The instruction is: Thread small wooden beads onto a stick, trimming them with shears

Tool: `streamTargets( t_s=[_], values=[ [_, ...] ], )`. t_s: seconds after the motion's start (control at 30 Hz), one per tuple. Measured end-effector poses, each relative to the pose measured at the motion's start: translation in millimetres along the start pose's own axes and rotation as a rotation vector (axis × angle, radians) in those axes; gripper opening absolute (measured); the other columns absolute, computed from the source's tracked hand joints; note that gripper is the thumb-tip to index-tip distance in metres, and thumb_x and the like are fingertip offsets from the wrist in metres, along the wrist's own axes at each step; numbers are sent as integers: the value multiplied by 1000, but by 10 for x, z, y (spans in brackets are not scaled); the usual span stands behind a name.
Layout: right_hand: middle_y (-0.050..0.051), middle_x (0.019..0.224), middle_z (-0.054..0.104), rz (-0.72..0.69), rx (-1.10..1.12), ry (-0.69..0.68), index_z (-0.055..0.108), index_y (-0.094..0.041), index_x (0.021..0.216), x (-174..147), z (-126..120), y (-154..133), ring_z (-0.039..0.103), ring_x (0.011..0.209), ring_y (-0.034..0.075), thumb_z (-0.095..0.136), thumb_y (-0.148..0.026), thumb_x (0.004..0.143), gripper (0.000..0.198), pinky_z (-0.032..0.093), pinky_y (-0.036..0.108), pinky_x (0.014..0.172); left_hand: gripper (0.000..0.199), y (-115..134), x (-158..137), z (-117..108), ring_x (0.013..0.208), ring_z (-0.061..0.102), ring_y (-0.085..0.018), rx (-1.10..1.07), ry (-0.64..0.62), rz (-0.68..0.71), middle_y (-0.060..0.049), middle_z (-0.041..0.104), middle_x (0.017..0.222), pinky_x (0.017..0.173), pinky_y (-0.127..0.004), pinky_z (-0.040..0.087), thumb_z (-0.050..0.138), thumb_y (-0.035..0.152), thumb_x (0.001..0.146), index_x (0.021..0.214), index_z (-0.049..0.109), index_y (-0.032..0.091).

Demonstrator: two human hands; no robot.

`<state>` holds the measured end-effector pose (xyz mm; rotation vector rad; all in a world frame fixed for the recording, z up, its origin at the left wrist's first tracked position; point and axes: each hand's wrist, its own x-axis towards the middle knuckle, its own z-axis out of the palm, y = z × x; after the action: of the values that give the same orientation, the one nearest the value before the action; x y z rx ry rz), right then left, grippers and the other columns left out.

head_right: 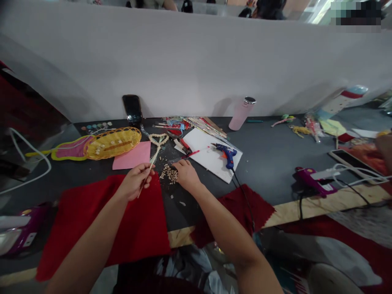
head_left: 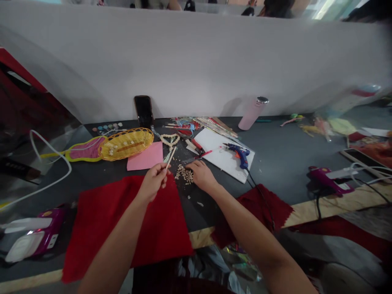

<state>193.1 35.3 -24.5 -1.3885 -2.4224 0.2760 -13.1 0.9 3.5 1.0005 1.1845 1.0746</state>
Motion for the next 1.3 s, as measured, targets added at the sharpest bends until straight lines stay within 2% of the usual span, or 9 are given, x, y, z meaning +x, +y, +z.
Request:
streamTargets(
  t_s=[0.07,0.2,0.4,0.5,0.7,0.83,1.0,1.1,1.3],
  values=[
    [8,108,57,46,-24,-6,56,-15,114,24,-2,12,48,98,18,40,-3,74,45,33,31,94,24,-29,23,-13,50,45,-6,-133,-89,-104,-1,56,76,42,-17,38,58,27,74,96,56,16],
    [12,115,53,123,-110,-20,47,-16,126,84,-67,-80,48,100,22,41,-5,75,52,36,31,89,20,-39,56,-30,51,47,-5,-257,-69,-177,0,54,73,46,-16,41,59,21,73,92,54,16],
    [2,123,54,-199,-110,-52,57,-31,115,49,-125,-317,35,116,24,42,-11,81,42,30,41,91,21,36,40,-64,47,42,-3,-345,-35,-139,1,53,72,38,-11,31,61,16,70,90,54,16],
    [-1,120,56,-272,-94,-81,60,-32,109,11,-93,-309,31,119,24,44,-11,81,39,24,44,94,27,41,32,-88,47,41,-2,-352,-34,-109,1,53,74,37,-10,26,62,16,69,95,54,18],
    [3,123,54,-141,-100,-11,55,-29,118,19,-83,-208,35,113,24,41,-16,87,37,27,40,89,31,15,46,-95,48,42,-2,-373,-45,-124,0,53,75,38,-10,26,62,16,68,98,54,18],
    [3,123,54,-116,-109,-50,55,-29,119,50,-78,-202,36,111,24,43,-15,85,38,30,40,86,29,75,25,-73,48,41,-2,-379,-56,-124,1,53,73,39,-11,28,62,16,68,96,55,17],
    [3,124,53,-63,-76,0,53,-26,121,46,-57,-189,36,110,23,41,-8,82,45,30,38,86,28,130,9,-95,45,37,-1,-242,53,41,1,53,71,37,-11,23,61,25,71,98,57,18],
    [2,124,54,-81,-75,-40,54,-27,119,49,-70,-177,36,111,23,43,-8,80,45,30,38,86,29,98,35,-129,46,38,-1,-189,102,111,1,53,72,38,-12,24,61,30,72,99,58,18],
    [5,111,60,-7,-101,3,60,-24,109,303,-214,-183,41,105,22,37,-22,89,30,32,36,85,30,12,104,-185,46,39,-1,-283,24,-11,1,52,71,38,-12,24,65,30,69,95,59,17]
  ],
)
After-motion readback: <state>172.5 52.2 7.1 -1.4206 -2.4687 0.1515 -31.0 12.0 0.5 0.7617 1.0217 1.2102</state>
